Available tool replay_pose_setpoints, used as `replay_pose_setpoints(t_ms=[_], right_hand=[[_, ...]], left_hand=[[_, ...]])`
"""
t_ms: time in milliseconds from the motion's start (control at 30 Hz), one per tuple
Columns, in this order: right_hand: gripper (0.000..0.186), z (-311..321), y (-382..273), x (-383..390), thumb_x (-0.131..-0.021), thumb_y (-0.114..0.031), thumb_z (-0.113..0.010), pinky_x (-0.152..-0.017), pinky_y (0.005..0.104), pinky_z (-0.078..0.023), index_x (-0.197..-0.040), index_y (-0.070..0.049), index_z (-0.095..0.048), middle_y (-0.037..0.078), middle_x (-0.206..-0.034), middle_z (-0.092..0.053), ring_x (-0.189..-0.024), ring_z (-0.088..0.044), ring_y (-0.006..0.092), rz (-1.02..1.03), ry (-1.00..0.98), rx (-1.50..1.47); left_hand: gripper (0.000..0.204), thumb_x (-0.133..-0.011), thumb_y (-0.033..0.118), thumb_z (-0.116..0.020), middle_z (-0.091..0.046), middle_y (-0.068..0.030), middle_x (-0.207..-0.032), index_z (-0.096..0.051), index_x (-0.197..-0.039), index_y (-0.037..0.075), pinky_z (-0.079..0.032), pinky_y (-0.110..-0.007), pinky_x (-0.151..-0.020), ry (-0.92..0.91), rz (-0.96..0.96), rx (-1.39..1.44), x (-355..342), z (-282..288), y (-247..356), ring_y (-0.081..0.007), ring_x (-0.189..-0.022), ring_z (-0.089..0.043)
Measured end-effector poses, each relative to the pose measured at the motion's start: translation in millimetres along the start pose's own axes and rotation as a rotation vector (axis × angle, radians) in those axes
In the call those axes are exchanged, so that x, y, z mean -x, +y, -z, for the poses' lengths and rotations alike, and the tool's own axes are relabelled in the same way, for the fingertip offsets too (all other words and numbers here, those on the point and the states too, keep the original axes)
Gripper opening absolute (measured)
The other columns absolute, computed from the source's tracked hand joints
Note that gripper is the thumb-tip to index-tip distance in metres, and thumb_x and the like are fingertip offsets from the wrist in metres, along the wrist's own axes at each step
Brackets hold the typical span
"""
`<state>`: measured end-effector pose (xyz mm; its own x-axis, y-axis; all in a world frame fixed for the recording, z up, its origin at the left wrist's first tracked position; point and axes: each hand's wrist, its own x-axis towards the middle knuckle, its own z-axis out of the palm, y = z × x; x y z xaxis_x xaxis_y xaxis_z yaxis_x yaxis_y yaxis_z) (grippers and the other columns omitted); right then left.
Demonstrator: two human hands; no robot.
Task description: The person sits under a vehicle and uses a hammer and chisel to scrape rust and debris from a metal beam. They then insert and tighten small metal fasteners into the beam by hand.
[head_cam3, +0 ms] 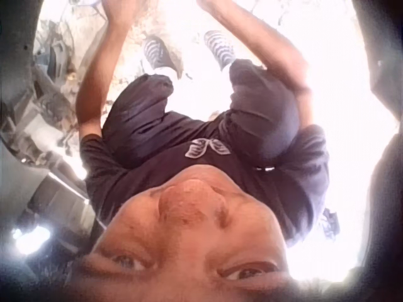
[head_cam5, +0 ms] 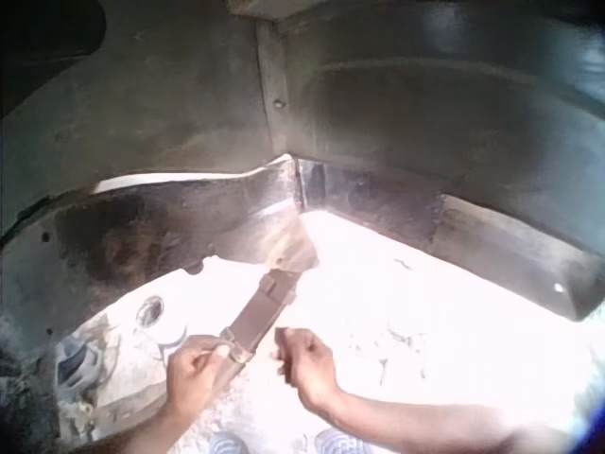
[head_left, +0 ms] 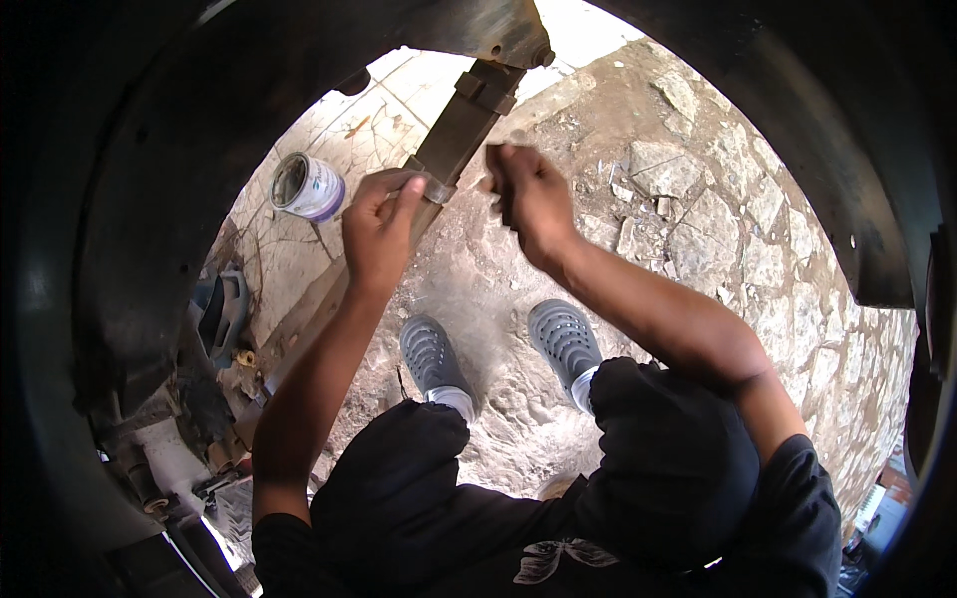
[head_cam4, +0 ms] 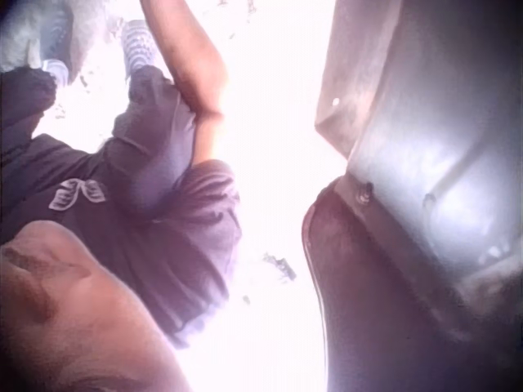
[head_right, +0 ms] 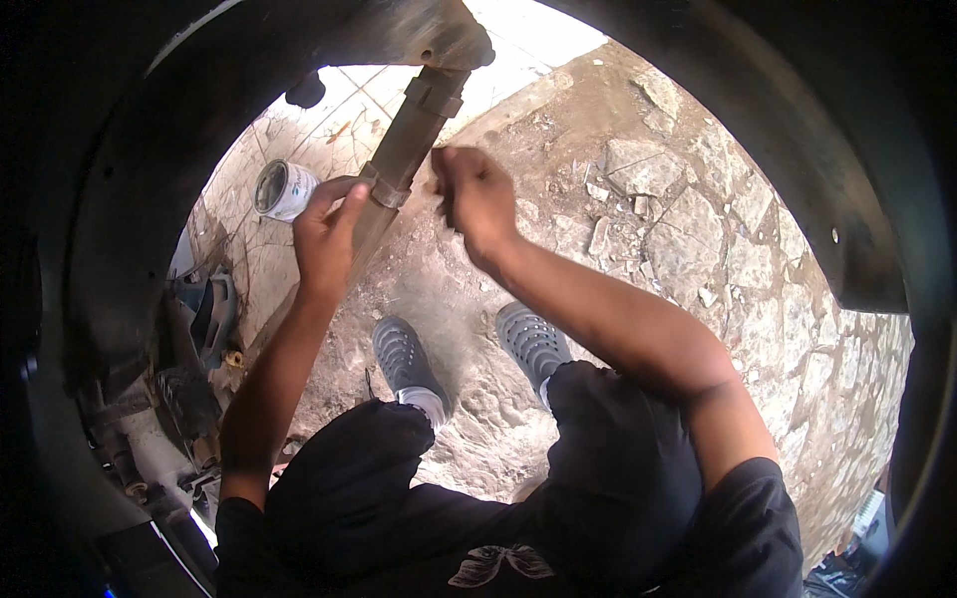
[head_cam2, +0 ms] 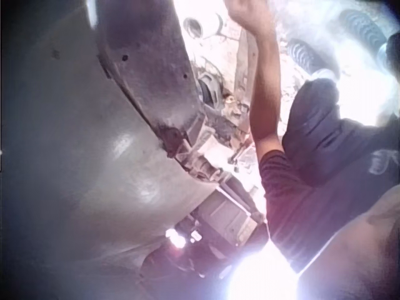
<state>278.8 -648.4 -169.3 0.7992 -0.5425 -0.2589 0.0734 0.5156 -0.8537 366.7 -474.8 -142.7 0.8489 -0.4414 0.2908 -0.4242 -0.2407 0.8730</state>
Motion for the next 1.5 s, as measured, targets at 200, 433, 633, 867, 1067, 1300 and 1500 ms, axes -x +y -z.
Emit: replay_pose_setpoints(t_ms=[200,433,633,867,1067,1300,1500], right_hand=[[0.029,8.7,-13.6,-53.6,-0.102,-0.03,-0.075,-0.057,0.0272,-0.047,-0.11,-0.002,-0.072,0.008,-0.091,-0.072,-0.07,-0.061,0.0117,0.23,0.169,-0.14],[0.027,-5.1,-6.8,-58.2,-0.096,-0.022,-0.082,-0.066,0.0276,-0.052,-0.11,-0.003,-0.069,0.006,-0.092,-0.07,-0.075,-0.063,0.0129,0.267,0.146,-0.194],[0.037,-11.9,-1.0,-64.9,-0.097,-0.023,-0.08,-0.059,0.0278,-0.051,-0.118,-0.008,-0.054,0.007,-0.084,-0.065,-0.059,-0.056,0.0134,0.095,-0.025,-0.487],[0.027,-12.9,6.9,-65.6,-0.102,-0.033,-0.074,-0.063,0.0235,-0.051,-0.115,-0.013,-0.062,-0.001,-0.081,-0.061,-0.064,-0.055,0.0127,0.088,-0.089,-0.583],[0.029,-8.1,17.8,-80.9,-0.105,-0.034,-0.07,-0.057,0.0237,-0.048,-0.116,-0.01,-0.061,0.001,-0.083,-0.059,-0.066,-0.054,0.0096,0.077,-0.223,-0.716],[0.029,-13.2,-0.6,-91.3,-0.107,-0.041,-0.066,-0.055,0.0174,-0.046,-0.113,-0.013,-0.062,-0.003,-0.082,-0.055,-0.064,-0.05,0.0052,-0.039,-0.088,-0.825],[0.029,-17.3,11.7,-72.2,-0.109,-0.038,-0.063,-0.055,0.0153,-0.041,-0.124,-0.013,-0.061,-0.003,-0.098,-0.061,-0.066,-0.047,0.0031,0.034,-0.185,-0.793]], left_hand=[[0.031,-0.095,0.023,-0.079,-0.062,-0.0155,-0.136,-0.075,-0.118,0.003,-0.048,-0.042,-0.109,-0.067,-0.229,-0.517,-6.6,1.9,1.3,-0.0317,-0.126,-0.062],[0.041,-0.093,0.018,-0.078,-0.063,-0.0236,-0.142,-0.069,-0.131,0.004,-0.047,-0.045,-0.111,-0.243,-0.234,-0.506,-10.1,8.1,-14.1,-0.0412,-0.133,-0.06],[0.041,-0.093,0.013,-0.078,-0.073,-0.0209,-0.127,-0.068,-0.132,0.004,-0.055,-0.042,-0.099,-0.338,-0.141,-0.51,-17.5,14.2,-0.1,-0.041,-0.118,-0.069],[0.038,-0.093,0.009,-0.077,-0.074,-0.021,-0.122,-0.069,-0.13,0.005,-0.057,-0.042,-0.092,-0.267,-0.185,-0.522,-13.4,11.1,-13.9,-0.0413,-0.113,-0.071],[0.034,-0.093,0.007,-0.077,-0.076,-0.0202,-0.117,-0.069,-0.126,0.003,-0.058,-0.043,-0.089,-0.262,-0.183,-0.511,-15.5,6.5,-12.4,-0.0417,-0.108,-0.073],[0.037,-0.094,0.008,-0.076,-0.075,-0.0217,-0.114,-0.066,-0.129,0.004,-0.057,-0.045,-0.086,-0.281,-0.172,-0.538,-16.3,9.8,-11.7,-0.0432,-0.106,-0.072],[0.038,-0.094,0.01,-0.076,-0.075,-0.0235,-0.111,-0.066,-0.131,0.006,-0.057,-0.047,-0.085,-0.297,-0.13,-0.57,-17.0,8.2,-5.7,-0.0455,-0.105,-0.072]])
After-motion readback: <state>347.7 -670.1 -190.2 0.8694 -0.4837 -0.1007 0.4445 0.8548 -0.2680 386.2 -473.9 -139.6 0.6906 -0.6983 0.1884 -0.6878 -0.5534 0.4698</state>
